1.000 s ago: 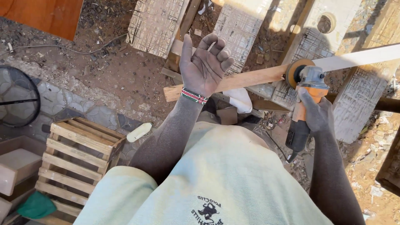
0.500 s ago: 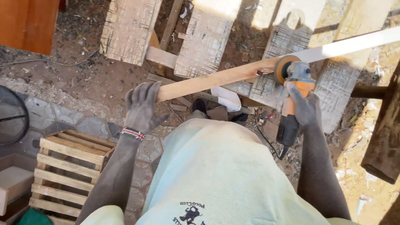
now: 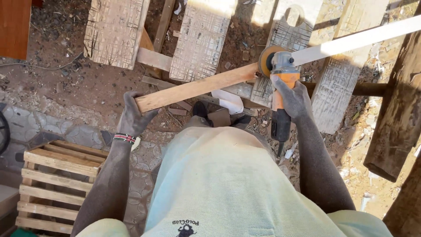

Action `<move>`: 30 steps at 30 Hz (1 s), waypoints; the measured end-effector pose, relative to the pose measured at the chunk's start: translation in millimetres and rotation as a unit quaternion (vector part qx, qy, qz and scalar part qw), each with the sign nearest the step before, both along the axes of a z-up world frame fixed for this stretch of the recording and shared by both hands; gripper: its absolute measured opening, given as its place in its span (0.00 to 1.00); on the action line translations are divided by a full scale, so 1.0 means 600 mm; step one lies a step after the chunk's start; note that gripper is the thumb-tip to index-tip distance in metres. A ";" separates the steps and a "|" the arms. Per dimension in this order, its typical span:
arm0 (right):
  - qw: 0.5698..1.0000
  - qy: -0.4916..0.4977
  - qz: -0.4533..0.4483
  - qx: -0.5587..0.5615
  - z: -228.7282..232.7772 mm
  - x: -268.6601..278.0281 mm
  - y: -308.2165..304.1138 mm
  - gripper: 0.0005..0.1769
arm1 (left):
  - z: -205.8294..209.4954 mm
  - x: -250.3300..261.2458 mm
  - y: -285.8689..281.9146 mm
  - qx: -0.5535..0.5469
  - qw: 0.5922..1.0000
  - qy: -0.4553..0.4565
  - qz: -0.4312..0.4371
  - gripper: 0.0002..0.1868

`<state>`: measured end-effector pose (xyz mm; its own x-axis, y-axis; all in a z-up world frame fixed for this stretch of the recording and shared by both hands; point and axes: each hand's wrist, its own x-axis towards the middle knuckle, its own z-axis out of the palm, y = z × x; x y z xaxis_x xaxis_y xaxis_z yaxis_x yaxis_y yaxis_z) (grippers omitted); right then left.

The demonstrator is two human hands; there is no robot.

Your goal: Sanding a long wooden strip using an angle grinder with a sanding disc attachment.

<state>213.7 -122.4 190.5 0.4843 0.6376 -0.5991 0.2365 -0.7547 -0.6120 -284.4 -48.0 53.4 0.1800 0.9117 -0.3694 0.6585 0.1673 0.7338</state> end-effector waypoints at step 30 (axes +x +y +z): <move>0.996 0.016 -0.004 0.084 -0.041 0.041 -0.018 0.43 | -0.007 -0.007 0.000 0.022 0.999 -0.035 -0.027 0.40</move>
<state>238.5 -132.9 165.9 0.4714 0.7265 -0.5000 0.2095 -0.6429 -0.7367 -288.7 -48.0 49.0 0.2535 0.9150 -0.3138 0.6127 0.0992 0.7841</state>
